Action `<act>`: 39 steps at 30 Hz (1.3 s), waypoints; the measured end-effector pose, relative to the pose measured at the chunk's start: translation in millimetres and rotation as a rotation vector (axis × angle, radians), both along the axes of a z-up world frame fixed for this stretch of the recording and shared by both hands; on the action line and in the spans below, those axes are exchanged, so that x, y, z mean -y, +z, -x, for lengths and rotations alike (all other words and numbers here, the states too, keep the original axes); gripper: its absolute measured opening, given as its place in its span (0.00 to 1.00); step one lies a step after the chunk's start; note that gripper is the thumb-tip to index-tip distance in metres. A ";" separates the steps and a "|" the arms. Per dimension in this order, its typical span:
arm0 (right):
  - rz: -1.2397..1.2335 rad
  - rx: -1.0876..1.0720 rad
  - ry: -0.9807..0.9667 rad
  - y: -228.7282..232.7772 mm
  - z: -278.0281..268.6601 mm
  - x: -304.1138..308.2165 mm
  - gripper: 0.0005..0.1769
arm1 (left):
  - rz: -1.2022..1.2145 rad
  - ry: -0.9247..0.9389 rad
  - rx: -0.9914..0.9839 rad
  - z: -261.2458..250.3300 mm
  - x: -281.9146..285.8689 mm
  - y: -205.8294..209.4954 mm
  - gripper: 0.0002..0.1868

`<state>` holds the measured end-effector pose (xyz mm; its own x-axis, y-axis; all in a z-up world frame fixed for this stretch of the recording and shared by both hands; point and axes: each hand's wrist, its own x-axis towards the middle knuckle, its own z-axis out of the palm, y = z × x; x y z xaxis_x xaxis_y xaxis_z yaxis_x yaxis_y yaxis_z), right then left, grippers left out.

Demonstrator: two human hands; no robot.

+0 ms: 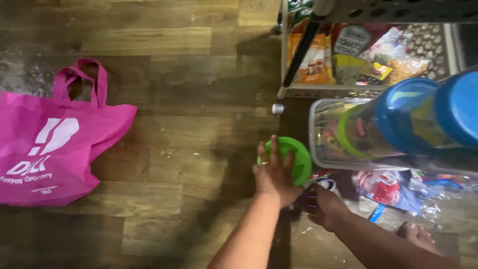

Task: The person sits on the floor and organizes snack items into plastic containers. They use scissors to cut open a chocolate bar and place pieces into a clear container, then cut open a package of small cakes and place them into a green container. The containers are then closed with lids.

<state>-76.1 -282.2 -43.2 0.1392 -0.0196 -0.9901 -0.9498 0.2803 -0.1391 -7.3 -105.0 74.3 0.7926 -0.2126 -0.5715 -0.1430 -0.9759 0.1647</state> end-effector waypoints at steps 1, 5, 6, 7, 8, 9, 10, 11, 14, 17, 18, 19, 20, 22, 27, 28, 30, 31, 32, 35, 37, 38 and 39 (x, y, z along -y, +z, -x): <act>-0.059 -0.004 0.016 8.2 -5.0 -4.8 0.25 | 0.039 0.070 0.003 -2.3 -3.9 -0.1 0.54; -0.364 0.037 0.005 51.4 -38.0 -27.3 0.31 | 0.250 0.408 0.101 -7.7 -29.8 13.3 0.57; -0.415 0.063 -0.013 64.4 -48.7 -36.8 0.37 | 0.315 0.504 0.152 -9.5 -37.8 21.7 0.56; -0.464 0.094 -0.034 79.3 -59.2 -43.5 0.43 | 0.382 0.494 0.185 -11.9 -45.6 32.3 0.55; -0.513 0.125 -0.055 95.5 -68.7 -48.7 0.50 | 0.450 0.484 0.219 -14.4 -53.7 44.9 0.54; -0.617 0.229 -0.058 112.3 -80.4 -51.8 0.52 | 0.521 0.470 0.259 -19.3 -60.4 59.1 0.53; -0.720 0.332 -0.057 129.8 -90.3 -54.2 0.54 | 0.583 0.417 0.300 -23.0 -65.8 74.8 0.53; -0.827 0.435 -0.055 147.7 -98.7 -56.9 0.57 | 0.642 0.361 0.341 -26.1 -71.4 92.0 0.53; -1.035 0.524 -0.051 204.2 -109.6 -60.6 0.65 | 0.757 0.189 0.482 -22.1 -86.1 148.2 0.53; -1.310 0.516 0.052 267.4 -103.8 -60.2 0.61 | 0.748 -0.012 0.665 -6.7 -103.0 209.0 0.55; -1.322 0.532 0.102 289.1 -102.2 -60.5 0.62 | 0.730 -0.081 0.729 1.0 -105.7 227.7 0.56; -1.324 0.549 0.153 310.9 -99.5 -59.8 0.62 | 0.764 -0.116 0.782 8.2 -105.2 244.0 0.57; -1.326 0.567 0.205 332.4 -96.2 -58.9 0.62 | 0.798 -0.153 0.835 15.8 -104.4 259.0 0.59; -1.164 0.588 0.154 374.2 -90.1 -55.8 0.57 | 0.813 -0.183 0.917 27.7 -99.4 284.9 0.60; -0.783 0.681 0.068 460.2 -43.7 -31.3 0.46 | 0.899 -0.112 1.030 73.2 -58.0 324.6 0.52; -0.689 0.705 0.058 472.7 -27.7 -22.1 0.44 | 0.953 -0.071 1.009 81.7 -45.7 331.3 0.51; -0.614 0.783 0.019 487.7 1.4 -9.3 0.43 | 1.058 0.017 0.950 99.7 -20.3 342.1 0.50; -0.632 0.839 -0.009 491.2 15.1 -3.4 0.44 | 1.061 0.080 0.894 107.4 -10.1 347.1 0.51; -0.650 0.895 -0.038 492.7 27.7 2.8 0.44 | 1.062 0.142 0.837 115.6 -0.6 351.2 0.51; -0.649 0.992 -0.131 487.2 59.4 19.9 0.45 | 1.025 0.188 0.724 132.8 21.7 356.8 0.52; -0.618 0.911 -0.137 479.4 70.2 29.7 0.46 | 1.007 0.168 0.660 143.2 29.2 354.1 0.52; -0.604 0.868 -0.140 475.3 75.5 34.1 0.46 | 1.010 0.152 0.627 147.4 31.5 351.7 0.52; -0.670 0.860 -0.128 472.2 76.2 38.0 0.50 | 1.013 0.133 0.607 147.3 32.4 349.9 0.52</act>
